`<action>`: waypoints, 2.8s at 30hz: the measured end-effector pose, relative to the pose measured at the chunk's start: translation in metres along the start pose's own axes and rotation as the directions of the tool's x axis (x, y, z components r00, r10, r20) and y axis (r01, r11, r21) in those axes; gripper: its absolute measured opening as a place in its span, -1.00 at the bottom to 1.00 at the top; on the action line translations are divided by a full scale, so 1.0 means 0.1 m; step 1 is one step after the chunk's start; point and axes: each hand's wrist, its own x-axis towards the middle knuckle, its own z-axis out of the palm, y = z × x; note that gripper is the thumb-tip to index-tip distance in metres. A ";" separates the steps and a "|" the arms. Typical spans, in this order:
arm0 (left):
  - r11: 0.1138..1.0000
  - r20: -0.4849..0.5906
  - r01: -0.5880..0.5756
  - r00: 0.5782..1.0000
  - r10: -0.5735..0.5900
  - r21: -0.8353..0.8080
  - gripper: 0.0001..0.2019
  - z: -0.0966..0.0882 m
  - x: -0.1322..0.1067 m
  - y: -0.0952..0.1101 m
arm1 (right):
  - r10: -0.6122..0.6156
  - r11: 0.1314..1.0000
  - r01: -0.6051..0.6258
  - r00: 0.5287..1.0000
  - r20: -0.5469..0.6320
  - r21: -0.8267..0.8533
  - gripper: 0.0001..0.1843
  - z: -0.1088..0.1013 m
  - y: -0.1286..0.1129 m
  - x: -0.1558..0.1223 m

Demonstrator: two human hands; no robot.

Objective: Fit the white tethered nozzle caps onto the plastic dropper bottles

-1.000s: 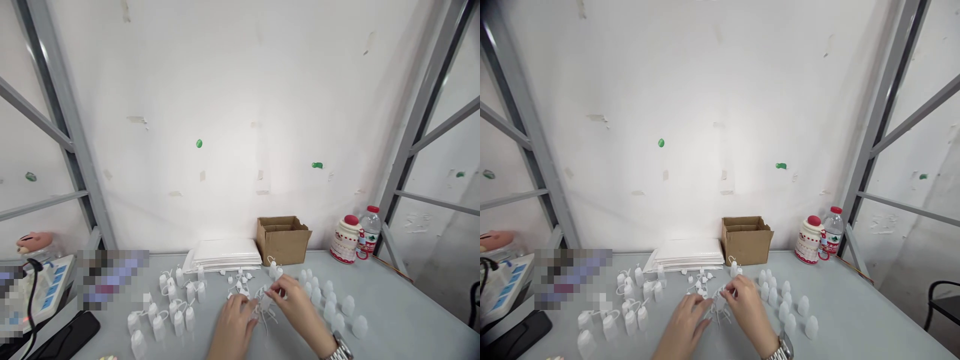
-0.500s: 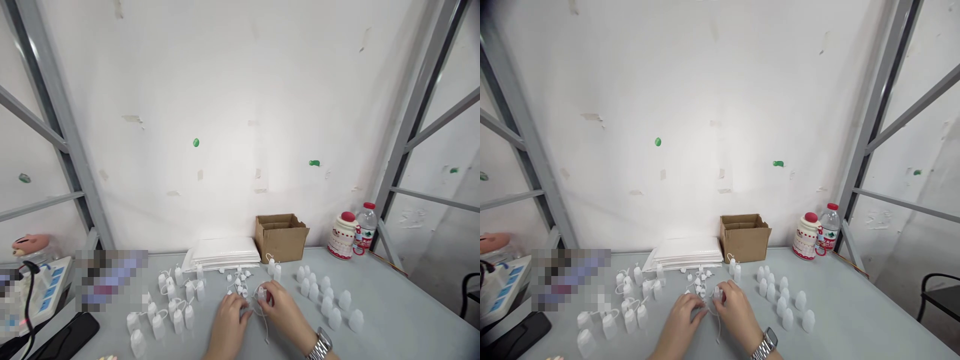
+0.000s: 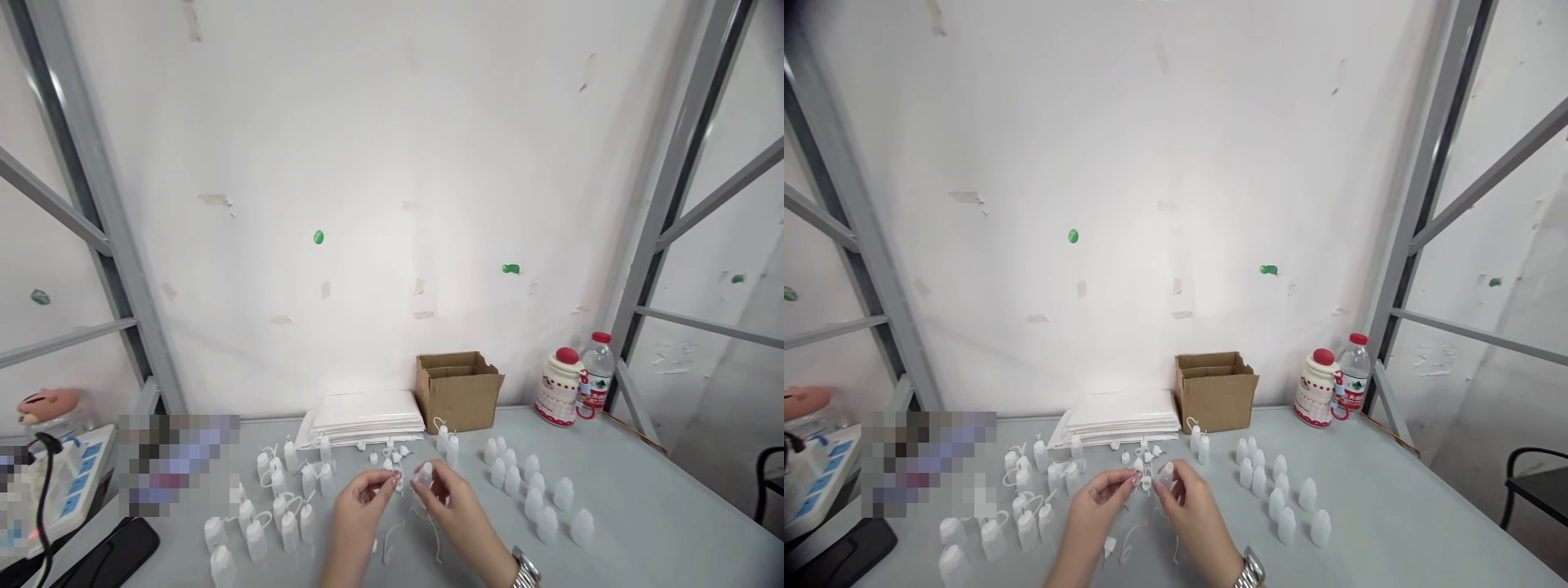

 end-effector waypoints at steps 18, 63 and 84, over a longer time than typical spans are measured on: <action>0.999 -0.011 0.039 0.999 -0.039 -0.023 -0.70 -0.05 0.02 -0.07 | -0.059 0.997 0.062 0.996 0.068 -0.043 -0.86 0.10 -0.13 -0.10; 0.928 0.283 0.262 0.941 -0.184 -0.265 -0.71 -0.03 -0.11 0.09 | -0.129 0.991 0.133 0.985 -0.116 0.028 -0.74 0.27 -0.03 -0.13; 0.917 0.279 0.282 0.938 -0.203 -0.280 -0.67 -0.03 -0.12 0.12 | -0.021 0.996 0.025 0.999 -0.047 0.090 -0.89 0.31 -0.09 -0.16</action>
